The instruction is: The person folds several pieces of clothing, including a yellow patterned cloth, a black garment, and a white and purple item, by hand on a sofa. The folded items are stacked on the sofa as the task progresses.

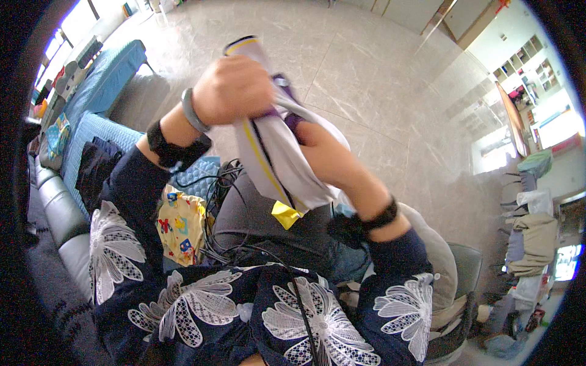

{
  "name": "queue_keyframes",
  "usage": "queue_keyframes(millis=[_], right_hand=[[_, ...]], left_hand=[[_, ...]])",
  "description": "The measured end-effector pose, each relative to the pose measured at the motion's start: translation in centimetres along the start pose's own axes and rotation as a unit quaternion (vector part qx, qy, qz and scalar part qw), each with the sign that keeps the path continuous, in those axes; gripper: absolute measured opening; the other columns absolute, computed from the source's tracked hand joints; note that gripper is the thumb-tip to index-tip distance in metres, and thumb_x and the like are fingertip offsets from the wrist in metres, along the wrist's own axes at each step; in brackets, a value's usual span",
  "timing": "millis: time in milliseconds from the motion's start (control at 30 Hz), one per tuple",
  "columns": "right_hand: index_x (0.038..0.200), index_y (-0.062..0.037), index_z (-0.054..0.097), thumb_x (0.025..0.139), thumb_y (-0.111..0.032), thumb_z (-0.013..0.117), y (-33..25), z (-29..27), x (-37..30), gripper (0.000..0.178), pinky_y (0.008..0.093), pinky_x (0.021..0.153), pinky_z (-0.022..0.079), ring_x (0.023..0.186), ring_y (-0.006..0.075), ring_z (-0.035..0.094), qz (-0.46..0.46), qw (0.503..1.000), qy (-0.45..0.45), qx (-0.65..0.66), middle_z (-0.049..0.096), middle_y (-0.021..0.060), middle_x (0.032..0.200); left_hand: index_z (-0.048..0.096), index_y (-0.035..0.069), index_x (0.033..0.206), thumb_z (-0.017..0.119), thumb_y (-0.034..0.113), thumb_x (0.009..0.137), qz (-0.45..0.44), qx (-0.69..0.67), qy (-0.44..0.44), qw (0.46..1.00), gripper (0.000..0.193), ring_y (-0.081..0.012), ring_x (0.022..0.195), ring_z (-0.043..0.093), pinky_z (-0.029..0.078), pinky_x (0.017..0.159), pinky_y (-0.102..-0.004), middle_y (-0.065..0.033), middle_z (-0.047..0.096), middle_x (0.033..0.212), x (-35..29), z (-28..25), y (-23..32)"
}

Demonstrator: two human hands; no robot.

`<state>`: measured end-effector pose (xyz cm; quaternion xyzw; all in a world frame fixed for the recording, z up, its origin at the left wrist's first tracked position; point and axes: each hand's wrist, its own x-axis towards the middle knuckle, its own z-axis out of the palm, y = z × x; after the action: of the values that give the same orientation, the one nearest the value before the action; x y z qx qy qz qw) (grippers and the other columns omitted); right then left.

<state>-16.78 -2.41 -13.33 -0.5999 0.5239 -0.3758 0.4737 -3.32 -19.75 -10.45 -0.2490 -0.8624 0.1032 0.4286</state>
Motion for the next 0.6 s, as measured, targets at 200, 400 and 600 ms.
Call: queue_keyframes(millis=[200, 400, 600], right_hand=[[0.110, 0.0016, 0.058, 0.085, -0.011, 0.061, -5.9, -8.7, -6.5, 0.028, 0.0234, 0.076, 0.047, 0.080, 0.0121, 0.059, -0.120, 0.911, 0.395, 0.019, 0.063, 0.0064, 0.090], [0.093, -0.0024, 0.058, 0.087, -0.011, 0.057, -3.4, -20.5, -12.4, 0.010, 0.0233, 0.059, 0.034, 0.060, 0.0065, 0.033, -0.254, 0.676, 0.690, 0.047, 0.035, -0.0044, 0.067], [0.102, -0.0043, 0.055, 0.074, 0.002, 0.064, 0.1, -0.9, -3.3, 0.031, 0.0275, 0.078, 0.047, 0.091, 0.0146, 0.056, -0.244, 0.893, 0.344, -0.160, 0.054, 0.0062, 0.098]], left_hand=[[0.052, 0.007, 0.081, 0.070, 0.017, 0.064, -0.163, -0.037, 0.015, 0.986, 0.026, -0.0224, 0.061, 0.057, 0.048, 0.056, -0.0304, -0.0059, 0.055, 0.069, -4.4, -2.2, 2.0], [0.055, 0.009, 0.090, 0.071, 0.011, 0.063, -0.264, -0.007, 0.057, 0.963, 0.031, -0.0246, 0.064, 0.062, 0.050, 0.056, -0.0318, -0.0062, 0.060, 0.072, -2.5, -2.6, 2.4], [0.052, 0.007, 0.089, 0.066, 0.009, 0.070, -0.272, 0.085, 0.004, 0.958, 0.024, -0.0307, 0.064, 0.061, 0.048, 0.057, -0.0378, -0.0120, 0.059, 0.069, 4.6, -2.6, 0.6]])
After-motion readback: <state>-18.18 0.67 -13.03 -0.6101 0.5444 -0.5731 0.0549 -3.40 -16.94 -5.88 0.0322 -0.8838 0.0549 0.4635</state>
